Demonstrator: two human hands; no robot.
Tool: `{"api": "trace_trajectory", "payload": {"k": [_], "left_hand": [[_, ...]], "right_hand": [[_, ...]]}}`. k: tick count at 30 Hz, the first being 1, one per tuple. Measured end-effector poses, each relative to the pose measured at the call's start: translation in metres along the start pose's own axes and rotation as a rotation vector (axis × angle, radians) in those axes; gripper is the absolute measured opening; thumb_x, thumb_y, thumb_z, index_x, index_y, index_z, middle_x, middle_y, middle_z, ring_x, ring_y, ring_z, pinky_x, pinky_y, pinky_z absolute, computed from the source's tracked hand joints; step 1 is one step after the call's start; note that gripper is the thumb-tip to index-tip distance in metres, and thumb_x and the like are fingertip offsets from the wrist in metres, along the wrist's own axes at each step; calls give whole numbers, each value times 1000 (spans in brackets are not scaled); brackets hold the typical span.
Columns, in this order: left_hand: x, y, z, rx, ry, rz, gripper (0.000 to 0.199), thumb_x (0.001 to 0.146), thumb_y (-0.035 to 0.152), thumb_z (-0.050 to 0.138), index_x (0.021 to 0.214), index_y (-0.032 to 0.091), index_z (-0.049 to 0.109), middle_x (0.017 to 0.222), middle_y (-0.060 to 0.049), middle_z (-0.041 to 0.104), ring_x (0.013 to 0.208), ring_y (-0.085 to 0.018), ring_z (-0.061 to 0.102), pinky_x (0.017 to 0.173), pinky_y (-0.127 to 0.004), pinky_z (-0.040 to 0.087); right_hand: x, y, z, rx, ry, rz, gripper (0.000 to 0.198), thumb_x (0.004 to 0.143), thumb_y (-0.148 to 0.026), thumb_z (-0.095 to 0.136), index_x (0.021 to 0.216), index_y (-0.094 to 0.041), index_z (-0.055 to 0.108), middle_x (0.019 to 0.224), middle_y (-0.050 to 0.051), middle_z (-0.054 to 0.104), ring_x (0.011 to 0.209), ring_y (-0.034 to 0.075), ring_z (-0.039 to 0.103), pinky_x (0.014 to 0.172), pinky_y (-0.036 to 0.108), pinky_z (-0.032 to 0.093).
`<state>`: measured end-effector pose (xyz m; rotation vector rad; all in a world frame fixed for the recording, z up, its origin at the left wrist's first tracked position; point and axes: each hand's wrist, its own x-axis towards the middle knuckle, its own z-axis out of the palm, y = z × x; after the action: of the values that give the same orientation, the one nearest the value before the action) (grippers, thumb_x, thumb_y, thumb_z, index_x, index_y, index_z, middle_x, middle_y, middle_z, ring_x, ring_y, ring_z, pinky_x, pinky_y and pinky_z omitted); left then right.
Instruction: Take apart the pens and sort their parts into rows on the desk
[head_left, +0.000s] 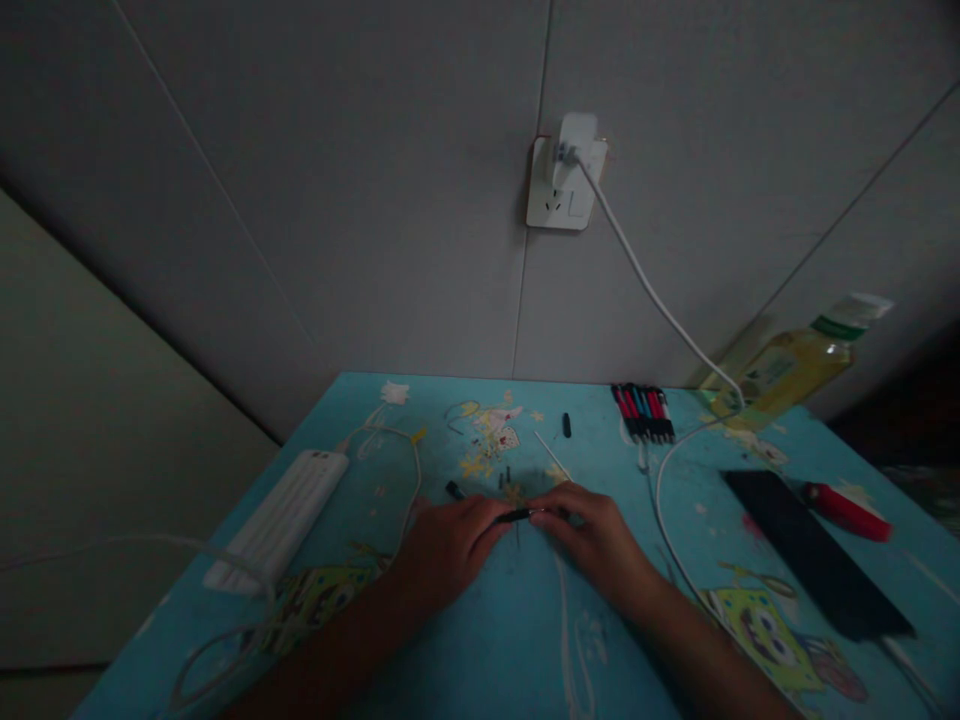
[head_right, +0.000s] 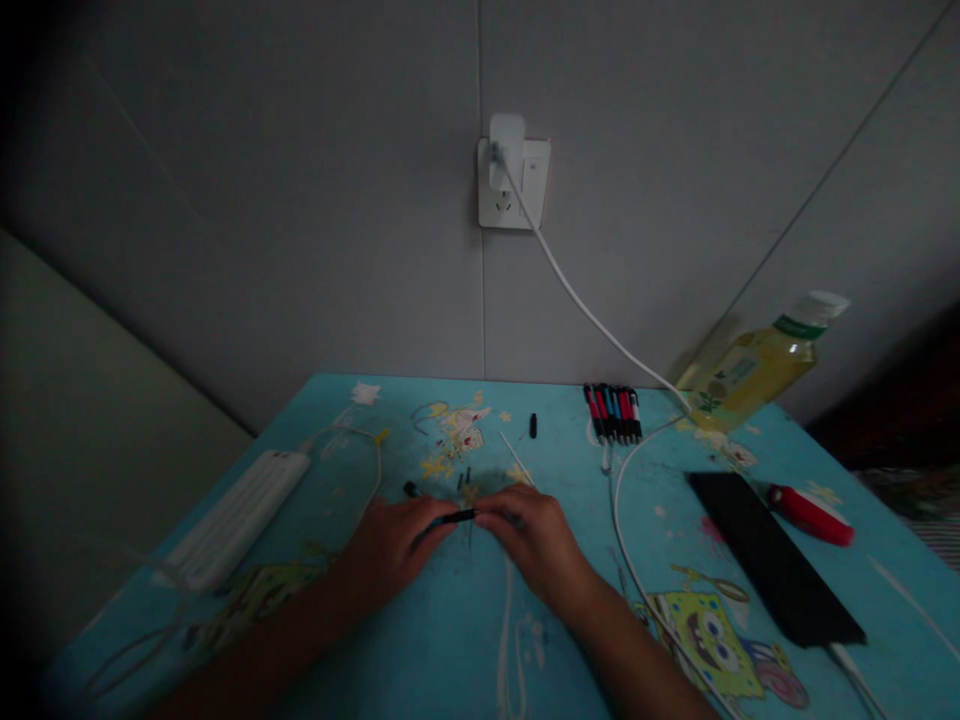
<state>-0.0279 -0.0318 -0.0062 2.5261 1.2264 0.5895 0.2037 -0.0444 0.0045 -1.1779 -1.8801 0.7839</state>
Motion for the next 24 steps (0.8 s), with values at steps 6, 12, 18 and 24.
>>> {"api": "trace_trajectory", "payload": {"k": [6,12,18,24], "left_hand": [[0,0,1,49,47,24,22,100,33,47,115,26,62,94,-2,73,83,-19,69,73,-30,44],[-1,1,-1,17,70,40,24,100,33,45,107,23,65,88,-3,74,77,-17,69,74,-30,47],[-2,1,-2,9,40,33,26,102,33,42,106,22,65,84,-2,73,75,-17,69,73,-31,46],[-2,-1,2,68,77,48,24,101,37,45,110,24,63,88,-1,71,76,-19,68,70,-33,44]], "right_hand": [[0,-2,4,110,-21,82,20,97,-32,57,104,-24,73,97,3,75,90,19,70,83,33,54],[0,-4,4,49,-6,-44,17,96,-29,58,101,-25,74,94,5,73,90,19,67,83,34,55],[-2,1,3,33,6,-26,22,94,-29,61,114,-28,70,102,5,73,94,20,68,84,35,55],[-1,-5,2,32,14,23,17,93,-34,62,103,-26,73,94,3,73,86,19,68,80,31,53]]}}
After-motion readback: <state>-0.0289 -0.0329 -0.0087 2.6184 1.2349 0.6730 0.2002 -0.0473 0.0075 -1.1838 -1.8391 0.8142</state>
